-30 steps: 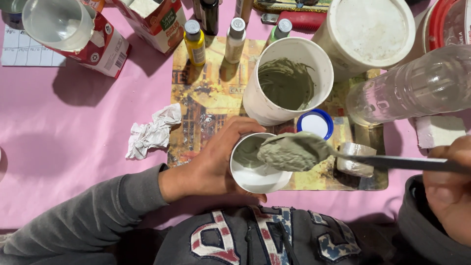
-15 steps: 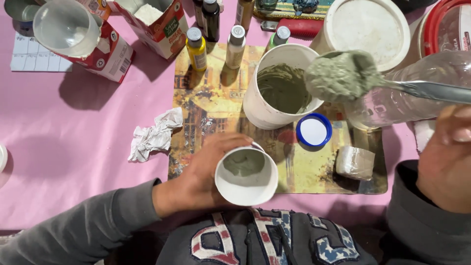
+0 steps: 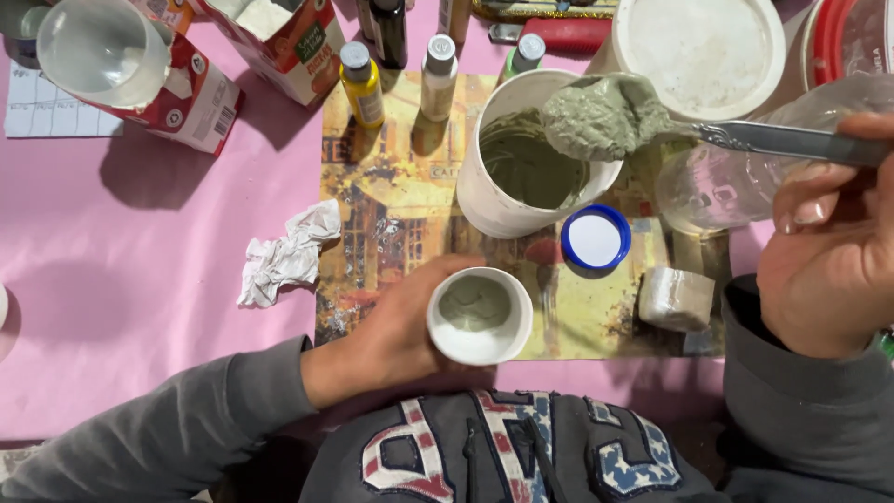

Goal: Mixing a grey cement-like paste in a container and transferring it to a small cup using a spoon.

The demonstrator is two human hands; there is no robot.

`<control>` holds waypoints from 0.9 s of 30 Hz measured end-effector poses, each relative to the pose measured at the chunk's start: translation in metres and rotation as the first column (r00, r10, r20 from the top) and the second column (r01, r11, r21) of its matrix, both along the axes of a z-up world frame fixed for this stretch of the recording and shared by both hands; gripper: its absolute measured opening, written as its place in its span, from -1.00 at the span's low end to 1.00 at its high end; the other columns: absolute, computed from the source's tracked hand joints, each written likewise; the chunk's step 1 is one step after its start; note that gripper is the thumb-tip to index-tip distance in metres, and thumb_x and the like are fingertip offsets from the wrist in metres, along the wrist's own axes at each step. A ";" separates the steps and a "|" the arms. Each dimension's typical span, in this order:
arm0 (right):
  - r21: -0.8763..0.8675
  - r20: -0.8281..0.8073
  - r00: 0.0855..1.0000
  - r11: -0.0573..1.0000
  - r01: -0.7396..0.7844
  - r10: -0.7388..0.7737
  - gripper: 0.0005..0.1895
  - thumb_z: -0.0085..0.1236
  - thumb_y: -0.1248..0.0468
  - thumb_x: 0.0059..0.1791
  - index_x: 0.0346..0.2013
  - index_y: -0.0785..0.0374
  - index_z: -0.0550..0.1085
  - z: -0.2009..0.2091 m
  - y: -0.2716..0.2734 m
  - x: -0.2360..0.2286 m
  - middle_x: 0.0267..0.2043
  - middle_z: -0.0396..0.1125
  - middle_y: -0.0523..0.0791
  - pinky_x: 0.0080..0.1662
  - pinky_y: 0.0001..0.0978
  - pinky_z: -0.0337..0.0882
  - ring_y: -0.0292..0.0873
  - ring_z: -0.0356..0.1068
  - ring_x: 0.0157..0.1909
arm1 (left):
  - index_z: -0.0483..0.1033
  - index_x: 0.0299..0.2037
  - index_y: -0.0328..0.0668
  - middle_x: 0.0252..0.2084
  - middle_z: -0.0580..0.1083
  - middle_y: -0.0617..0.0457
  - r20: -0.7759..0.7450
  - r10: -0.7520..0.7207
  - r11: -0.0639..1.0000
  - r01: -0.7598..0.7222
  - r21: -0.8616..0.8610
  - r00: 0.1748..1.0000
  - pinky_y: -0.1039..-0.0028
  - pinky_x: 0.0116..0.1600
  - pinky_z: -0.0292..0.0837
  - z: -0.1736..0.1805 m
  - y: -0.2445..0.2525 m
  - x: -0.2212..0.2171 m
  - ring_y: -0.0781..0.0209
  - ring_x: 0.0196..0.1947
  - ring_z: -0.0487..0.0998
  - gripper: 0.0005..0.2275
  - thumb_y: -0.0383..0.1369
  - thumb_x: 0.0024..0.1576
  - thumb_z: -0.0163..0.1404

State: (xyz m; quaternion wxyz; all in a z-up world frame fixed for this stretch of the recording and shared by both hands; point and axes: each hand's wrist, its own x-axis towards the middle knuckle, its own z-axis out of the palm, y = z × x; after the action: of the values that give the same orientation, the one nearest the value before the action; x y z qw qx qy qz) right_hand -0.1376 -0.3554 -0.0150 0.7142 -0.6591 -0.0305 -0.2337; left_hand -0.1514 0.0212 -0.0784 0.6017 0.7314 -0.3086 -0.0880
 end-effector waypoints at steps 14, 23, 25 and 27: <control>-0.327 0.041 0.999 0.944 0.043 -0.031 -0.64 -0.29 0.15 0.41 0.00 0.37 0.37 0.013 0.007 0.021 -0.47 0.13 -0.11 -0.38 -0.53 0.02 -0.29 0.00 -0.52 | 0.36 0.21 -0.25 0.16 0.49 -0.13 -0.008 -0.048 0.996 0.048 0.078 0.999 0.27 0.23 0.50 0.007 -0.018 0.008 -0.05 0.19 0.58 -0.31 -0.22 -0.12 0.40; -0.372 0.073 0.997 0.927 0.058 -0.033 -0.60 -0.19 0.17 0.42 -0.07 0.48 0.37 0.029 0.032 0.031 -0.39 0.22 -0.03 -0.38 -0.53 0.14 -0.24 0.18 -0.49 | 0.36 0.17 -0.25 0.12 0.47 -0.15 0.089 -0.087 0.991 0.078 0.109 0.992 0.25 0.17 0.48 0.011 -0.022 0.008 -0.11 0.12 0.55 -0.28 -0.22 -0.19 0.43; -0.331 0.111 0.994 0.942 0.050 -0.014 -0.63 -0.15 0.18 0.41 -0.08 0.47 0.35 0.032 0.038 0.035 -0.38 0.23 -0.01 -0.37 -0.49 0.15 -0.24 0.16 -0.51 | 0.36 0.17 -0.25 0.11 0.47 -0.15 0.084 -0.089 0.991 0.080 0.104 0.993 0.26 0.17 0.48 0.015 -0.020 0.011 -0.12 0.11 0.55 -0.28 -0.22 -0.19 0.43; -0.290 0.135 0.991 0.957 0.033 0.007 -0.65 -0.11 0.19 0.39 -0.08 0.46 0.33 0.032 0.041 0.036 -0.38 0.24 0.00 -0.36 -0.46 0.15 -0.24 0.15 -0.52 | 0.36 0.17 -0.26 0.10 0.47 -0.15 0.065 -0.087 0.992 0.080 0.100 0.994 0.26 0.17 0.47 0.021 -0.018 0.013 -0.12 0.11 0.55 -0.27 -0.21 -0.20 0.43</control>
State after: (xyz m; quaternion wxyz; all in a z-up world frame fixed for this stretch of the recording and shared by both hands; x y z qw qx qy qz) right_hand -0.1018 -0.3143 0.0167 0.6041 -0.7400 -0.1083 -0.2752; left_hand -0.1381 0.0036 -0.0574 0.5502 0.7489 -0.3548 -0.1027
